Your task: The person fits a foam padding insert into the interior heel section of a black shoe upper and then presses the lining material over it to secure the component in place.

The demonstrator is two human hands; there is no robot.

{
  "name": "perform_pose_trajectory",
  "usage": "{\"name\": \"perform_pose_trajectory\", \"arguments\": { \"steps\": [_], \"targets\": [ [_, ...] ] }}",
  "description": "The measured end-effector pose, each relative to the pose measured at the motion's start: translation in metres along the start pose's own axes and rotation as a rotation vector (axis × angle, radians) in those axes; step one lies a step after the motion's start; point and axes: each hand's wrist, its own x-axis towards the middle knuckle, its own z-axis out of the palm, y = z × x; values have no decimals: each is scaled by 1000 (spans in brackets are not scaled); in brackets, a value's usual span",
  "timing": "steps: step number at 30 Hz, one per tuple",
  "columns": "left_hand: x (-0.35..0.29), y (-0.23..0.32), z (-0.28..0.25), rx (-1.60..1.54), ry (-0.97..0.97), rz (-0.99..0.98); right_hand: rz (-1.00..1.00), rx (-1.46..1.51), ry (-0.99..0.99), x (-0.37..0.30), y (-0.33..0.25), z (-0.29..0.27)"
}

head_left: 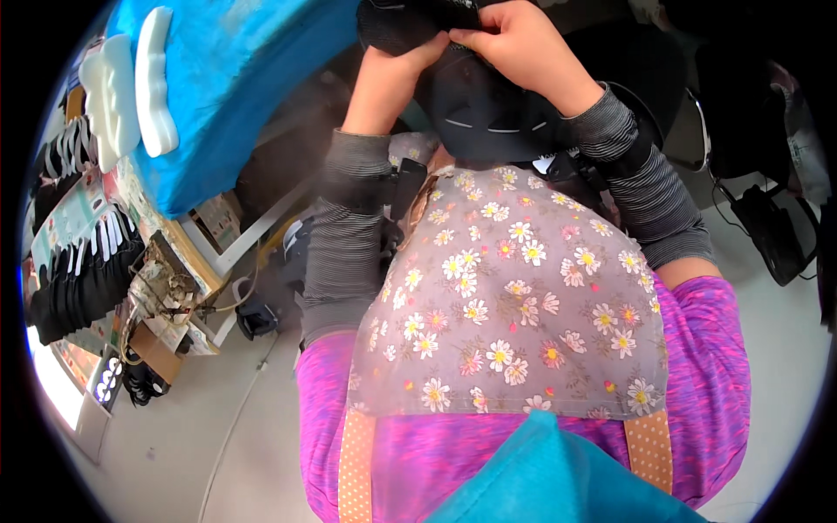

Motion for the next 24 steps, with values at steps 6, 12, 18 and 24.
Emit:
{"name": "perform_pose_trajectory", "arguments": {
  "steps": [6,12,18,24],
  "targets": [
    [-5,-3,4,58,65,34,9,-124,-140,4,23,-2],
    [-4,-6,-4,78,74,14,-105,-167,70,0,-6,1],
    [-3,0,9,-46,89,47,-147,-127,111,-1,-2,5],
    [-9,-2,1,70,44,109,-375,-58,118,-3,9,4]
  ]
}}
